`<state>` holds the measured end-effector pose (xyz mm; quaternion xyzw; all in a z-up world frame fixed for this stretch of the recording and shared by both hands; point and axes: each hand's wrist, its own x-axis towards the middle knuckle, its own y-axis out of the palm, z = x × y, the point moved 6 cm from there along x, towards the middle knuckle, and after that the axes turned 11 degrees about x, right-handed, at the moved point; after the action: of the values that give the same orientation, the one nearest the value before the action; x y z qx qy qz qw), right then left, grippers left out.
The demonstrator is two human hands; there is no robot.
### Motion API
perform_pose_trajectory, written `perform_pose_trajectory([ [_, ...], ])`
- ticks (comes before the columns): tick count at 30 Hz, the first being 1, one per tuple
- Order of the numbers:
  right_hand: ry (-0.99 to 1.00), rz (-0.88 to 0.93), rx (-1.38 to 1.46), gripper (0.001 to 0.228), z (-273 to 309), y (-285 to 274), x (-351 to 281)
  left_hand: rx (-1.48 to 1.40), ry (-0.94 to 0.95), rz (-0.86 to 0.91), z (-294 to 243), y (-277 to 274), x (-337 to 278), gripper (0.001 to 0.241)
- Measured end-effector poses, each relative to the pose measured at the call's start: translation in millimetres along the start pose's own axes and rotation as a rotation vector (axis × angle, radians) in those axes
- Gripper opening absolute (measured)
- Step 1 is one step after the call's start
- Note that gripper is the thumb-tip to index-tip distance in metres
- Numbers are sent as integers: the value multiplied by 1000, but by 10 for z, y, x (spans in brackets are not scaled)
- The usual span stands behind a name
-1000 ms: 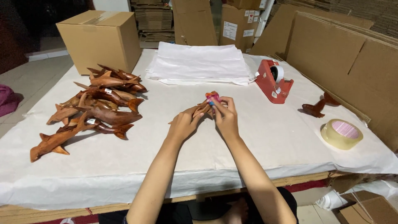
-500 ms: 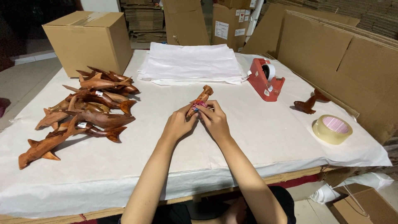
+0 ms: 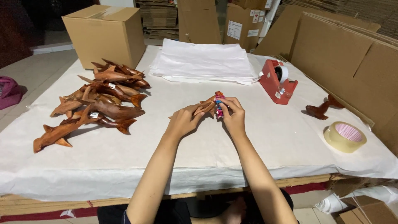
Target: The person is using a small detailing tool to touch up or polish wooden shark figurines on a workbench.
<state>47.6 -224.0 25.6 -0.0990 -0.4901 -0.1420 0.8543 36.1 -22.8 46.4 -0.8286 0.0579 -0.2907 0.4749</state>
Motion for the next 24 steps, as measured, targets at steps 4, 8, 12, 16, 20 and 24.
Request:
perform_pose_trajectory([
  [4, 89, 21, -20, 19, -196, 25, -35, 41, -27, -63, 173, 169, 95, 48],
  [8, 139, 72, -115, 16, -292, 71, -40, -61, -56, -257, 290, 111, 88, 52],
  [12, 54, -57, -46, 18, 76, 17, 42, 117, -3, -297, 337, 149, 57, 49],
  [16, 12, 55, 15, 22, 170, 139, 31, 86, 7, -262, 271, 130, 19, 48],
  [20, 32, 39, 73, 21, 126, 93, 39, 40, 39, -230, 163, 64, -41, 50],
  [24, 115, 10, 120, 20, -107, 39, 7, 67, 61, -220, 195, 128, 10, 51],
])
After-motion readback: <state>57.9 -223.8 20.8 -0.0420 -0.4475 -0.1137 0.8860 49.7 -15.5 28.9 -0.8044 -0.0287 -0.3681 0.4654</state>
